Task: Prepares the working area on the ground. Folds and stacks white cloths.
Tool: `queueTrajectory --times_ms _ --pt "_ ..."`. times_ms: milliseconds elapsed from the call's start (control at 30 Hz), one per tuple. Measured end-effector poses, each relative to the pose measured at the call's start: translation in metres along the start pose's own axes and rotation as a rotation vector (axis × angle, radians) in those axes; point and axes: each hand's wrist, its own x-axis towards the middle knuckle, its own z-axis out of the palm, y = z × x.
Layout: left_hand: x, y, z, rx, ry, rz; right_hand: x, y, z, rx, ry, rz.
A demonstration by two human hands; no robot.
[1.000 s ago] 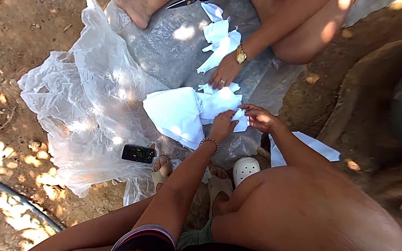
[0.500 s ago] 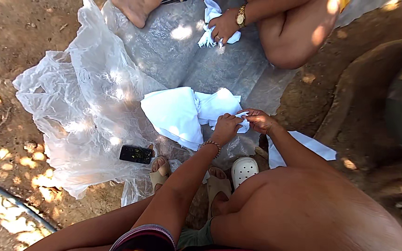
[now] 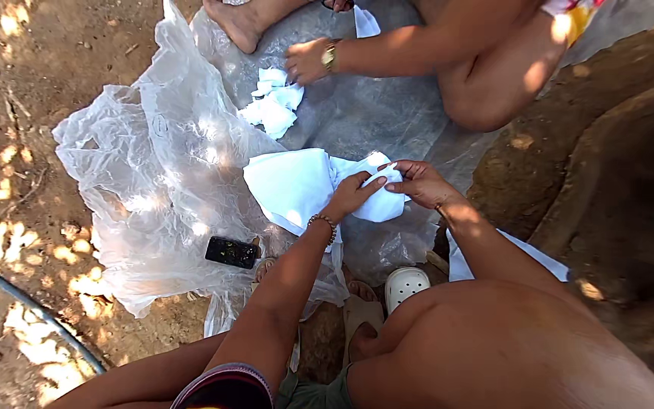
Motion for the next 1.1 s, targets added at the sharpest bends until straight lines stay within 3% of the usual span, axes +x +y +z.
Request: queueTrajectory --times_ms 100,167,300,400,600,700,833,1000,1100 --pt "0.035 -0.026 -0.015 0.216 -0.011 -0.067 0.025 0.012 -0.001 -0.199 0.246 0.089" --pt "0.047 -0.031 -0.015 0.421 -0.03 -0.205 0.038 0.03 -0.003 -0.423 0.338 0.221" --pt "0.055 -0.032 -0.004 0.57 -0.052 -0.336 0.043 0.032 0.008 -0.752 0.328 0.263" --pt "0.05 -0.027 -0.006 0.533 -0.013 -0.344 0.048 0.009 0.012 -0.818 0.331 0.188" --pt "0.017 0.006 -0.002 0.465 0.064 -0.395 0.038 0.019 0.01 -0.923 0.269 0.281" --pt "0.031 0.0 0.0 0.505 0.033 -0.439 0.028 0.013 0.017 -0.947 0.338 0.256" --pt "0.058 -0.013 -0.007 0.639 -0.07 -0.4 0.02 0.022 0.01 -0.993 0.357 0.361" --pt "0.063 -0.015 -0.039 0.324 -0.231 -0.395 0.002 0.041 -0.004 -0.737 0.583 0.224" --pt "0.063 0.008 -0.044 0.141 -0.278 -0.39 -0.006 0.054 -0.009 -0.807 0.607 0.216"
